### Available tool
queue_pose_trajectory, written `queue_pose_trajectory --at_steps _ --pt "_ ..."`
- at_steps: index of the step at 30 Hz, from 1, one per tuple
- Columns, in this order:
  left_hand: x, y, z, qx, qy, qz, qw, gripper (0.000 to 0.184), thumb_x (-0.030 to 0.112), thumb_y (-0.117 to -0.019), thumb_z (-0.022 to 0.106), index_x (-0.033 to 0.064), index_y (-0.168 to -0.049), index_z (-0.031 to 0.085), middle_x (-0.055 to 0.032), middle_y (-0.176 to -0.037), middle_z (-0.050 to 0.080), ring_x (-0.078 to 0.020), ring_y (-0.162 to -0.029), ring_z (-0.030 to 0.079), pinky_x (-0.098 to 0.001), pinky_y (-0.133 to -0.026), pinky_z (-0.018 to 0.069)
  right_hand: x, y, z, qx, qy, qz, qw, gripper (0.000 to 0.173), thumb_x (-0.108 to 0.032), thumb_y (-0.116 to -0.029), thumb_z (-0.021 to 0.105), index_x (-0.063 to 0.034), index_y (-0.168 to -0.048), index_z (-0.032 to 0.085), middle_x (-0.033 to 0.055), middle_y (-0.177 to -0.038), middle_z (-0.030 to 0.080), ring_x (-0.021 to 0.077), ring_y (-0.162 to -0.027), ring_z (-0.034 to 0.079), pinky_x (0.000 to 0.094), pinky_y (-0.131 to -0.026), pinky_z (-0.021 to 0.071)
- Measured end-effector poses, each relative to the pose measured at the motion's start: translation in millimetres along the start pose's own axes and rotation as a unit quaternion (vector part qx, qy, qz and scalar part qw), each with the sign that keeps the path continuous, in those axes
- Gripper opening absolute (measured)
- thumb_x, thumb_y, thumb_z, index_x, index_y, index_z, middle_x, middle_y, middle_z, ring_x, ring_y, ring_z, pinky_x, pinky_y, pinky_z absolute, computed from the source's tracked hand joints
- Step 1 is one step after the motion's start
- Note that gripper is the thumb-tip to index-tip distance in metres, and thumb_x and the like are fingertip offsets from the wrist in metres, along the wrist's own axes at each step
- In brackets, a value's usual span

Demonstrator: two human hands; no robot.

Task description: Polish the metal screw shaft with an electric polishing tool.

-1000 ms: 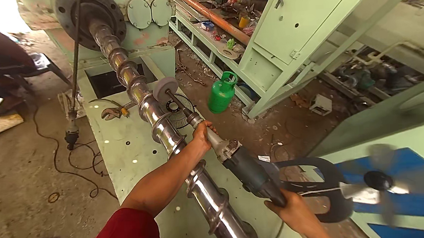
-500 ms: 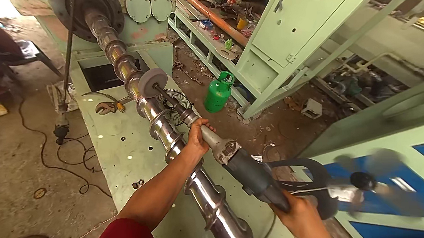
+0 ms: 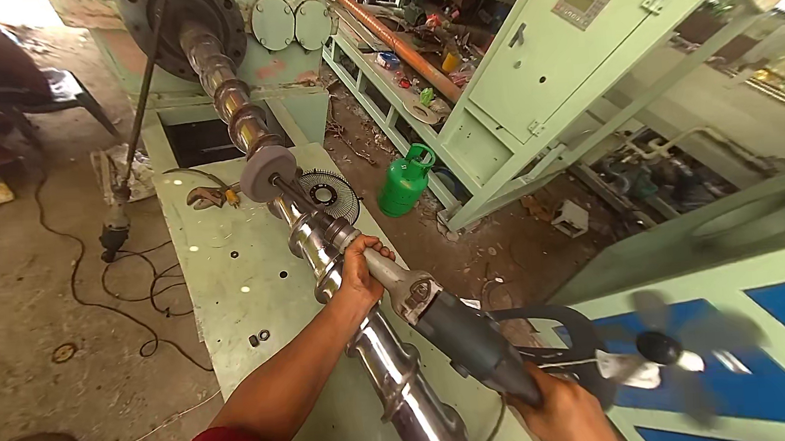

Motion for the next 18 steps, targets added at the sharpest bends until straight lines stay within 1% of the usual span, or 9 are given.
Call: queue_pose_trajectory --at_steps 3,6,9,12,15,18 --pt "1 3 -3 0.013 0.021 -0.009 1.0 0.015 0.008 -0.094 0.051 0.0112 -0.08 0.049 -0.0042 -0.064 0.052 -0.0175 -0.057 0.057 -0.0327 -0.062 0.0553 -1 1 -1 -0.002 -0.005 -0.002 1.0 0.038 -0.033 -0.0812 0.077 -0.0061 -0.108 0.075 0.0189 -0.08 0.074 0.0426 -0.076 0.073 0.0652 -0.066 0.0542" --pt "2 6 -3 0.018 0.032 -0.023 0.999 0.013 0.006 -0.0929 0.05 0.011 -0.081 0.049 -0.0038 -0.065 0.051 -0.0168 -0.056 0.056 -0.0328 -0.062 0.0558 2 4 -3 0.001 -0.012 0.0 1.0 0.039 -0.036 -0.0819 0.077 -0.0077 -0.109 0.075 0.0179 -0.082 0.075 0.0416 -0.077 0.073 0.0652 -0.068 0.0548" --pt "7 18 5 -0.007 0.015 -0.028 0.999 0.015 0.004 -0.0923 0.049 0.0105 -0.079 0.049 -0.0038 -0.065 0.051 -0.0169 -0.057 0.056 -0.0327 -0.063 0.0557 4 9 1 -0.012 -0.041 0.014 0.999 0.044 -0.039 -0.0812 0.078 -0.0058 -0.11 0.075 0.0192 -0.083 0.074 0.0426 -0.079 0.073 0.0667 -0.07 0.054" --pt "12 30 22 -0.039 -0.005 -0.035 0.999 0.016 0.003 -0.0918 0.05 0.01 -0.077 0.049 -0.004 -0.066 0.052 -0.017 -0.059 0.057 -0.0328 -0.065 0.056 1 21 6 -0.022 -0.091 0.023 0.995 0.049 -0.041 -0.0826 0.08 -0.001 -0.111 0.073 0.0212 -0.086 0.074 0.0422 -0.082 0.073 0.0668 -0.074 0.0543" --pt "14 35 40 -0.064 -0.016 -0.047 0.997 0.016 0.003 -0.0943 0.052 0.0095 -0.08 0.052 -0.004 -0.069 0.053 -0.0165 -0.061 0.057 -0.0328 -0.067 0.0556 -4 35 6 -0.007 -0.14 0.028 0.99 0.044 -0.041 -0.0835 0.08 -0.0024 -0.104 0.074 0.0172 -0.081 0.074 0.0357 -0.078 0.073 0.063 -0.073 0.0553" --pt "5 35 50 -0.071 -0.022 -0.066 0.995 0.01 0.005 -0.0979 0.057 0.0076 -0.089 0.055 -0.0051 -0.072 0.055 -0.0172 -0.063 0.058 -0.0335 -0.068 0.0563 -4 47 5 -0.015 -0.182 0.051 0.982 0.042 -0.037 -0.0842 0.082 -0.0005 -0.103 0.074 0.0169 -0.084 0.074 0.0312 -0.08 0.073 0.0586 -0.077 0.0566"
Point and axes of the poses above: each hand's wrist, its own y-axis away from the middle knuckle, its own z-axis out of the palm, x = y × z, the point moved 4 cm from there along -y, towards the middle knuckle
